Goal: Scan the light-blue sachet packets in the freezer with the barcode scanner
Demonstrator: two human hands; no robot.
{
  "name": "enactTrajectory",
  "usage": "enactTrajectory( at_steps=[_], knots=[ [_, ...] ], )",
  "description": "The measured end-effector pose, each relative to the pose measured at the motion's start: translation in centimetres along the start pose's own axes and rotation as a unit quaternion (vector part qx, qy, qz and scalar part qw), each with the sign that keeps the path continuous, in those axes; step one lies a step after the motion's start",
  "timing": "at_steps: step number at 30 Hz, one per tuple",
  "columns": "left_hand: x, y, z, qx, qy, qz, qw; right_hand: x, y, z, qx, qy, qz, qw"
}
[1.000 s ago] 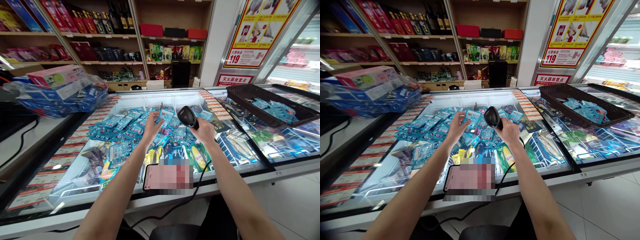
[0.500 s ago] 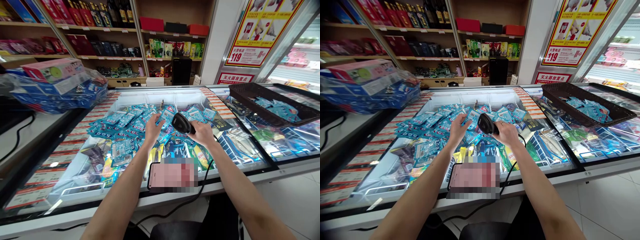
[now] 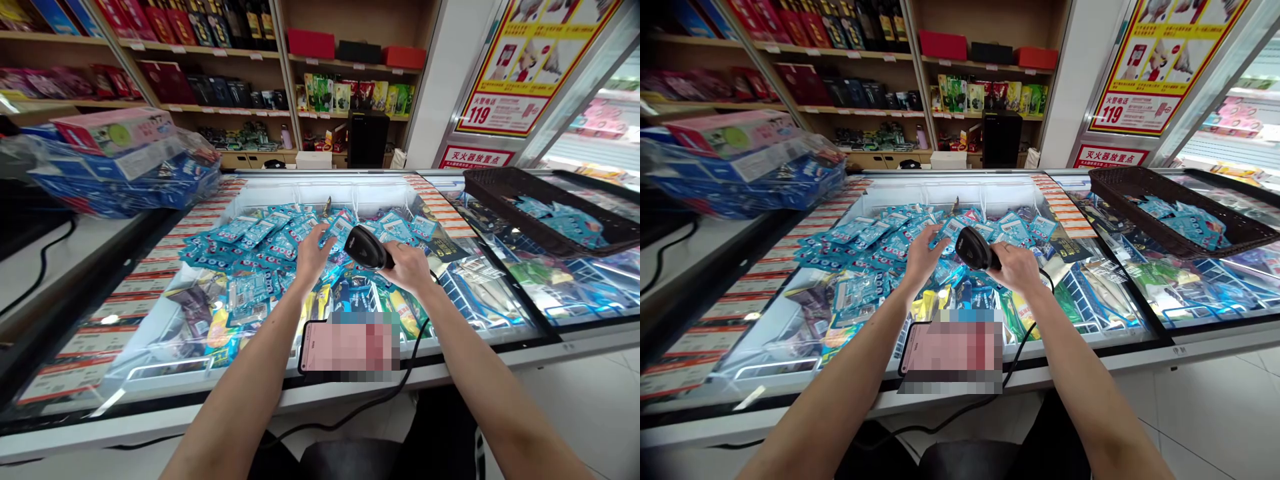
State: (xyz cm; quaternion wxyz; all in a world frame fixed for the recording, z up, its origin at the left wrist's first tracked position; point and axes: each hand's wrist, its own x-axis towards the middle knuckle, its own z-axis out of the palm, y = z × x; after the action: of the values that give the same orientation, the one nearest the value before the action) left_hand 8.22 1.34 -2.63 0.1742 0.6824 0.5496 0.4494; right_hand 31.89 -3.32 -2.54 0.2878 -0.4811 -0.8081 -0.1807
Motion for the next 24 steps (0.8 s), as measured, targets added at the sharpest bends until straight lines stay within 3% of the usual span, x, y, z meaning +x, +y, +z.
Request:
enactTrajectory(
  at_steps=[24],
  knots=[
    [0.01, 0.03, -0.01, 0.004, 0.001, 0.011, 1.000, 0.00, 0.06, 0.26, -0.005, 0.023, -0.006, 1.000]
  ],
)
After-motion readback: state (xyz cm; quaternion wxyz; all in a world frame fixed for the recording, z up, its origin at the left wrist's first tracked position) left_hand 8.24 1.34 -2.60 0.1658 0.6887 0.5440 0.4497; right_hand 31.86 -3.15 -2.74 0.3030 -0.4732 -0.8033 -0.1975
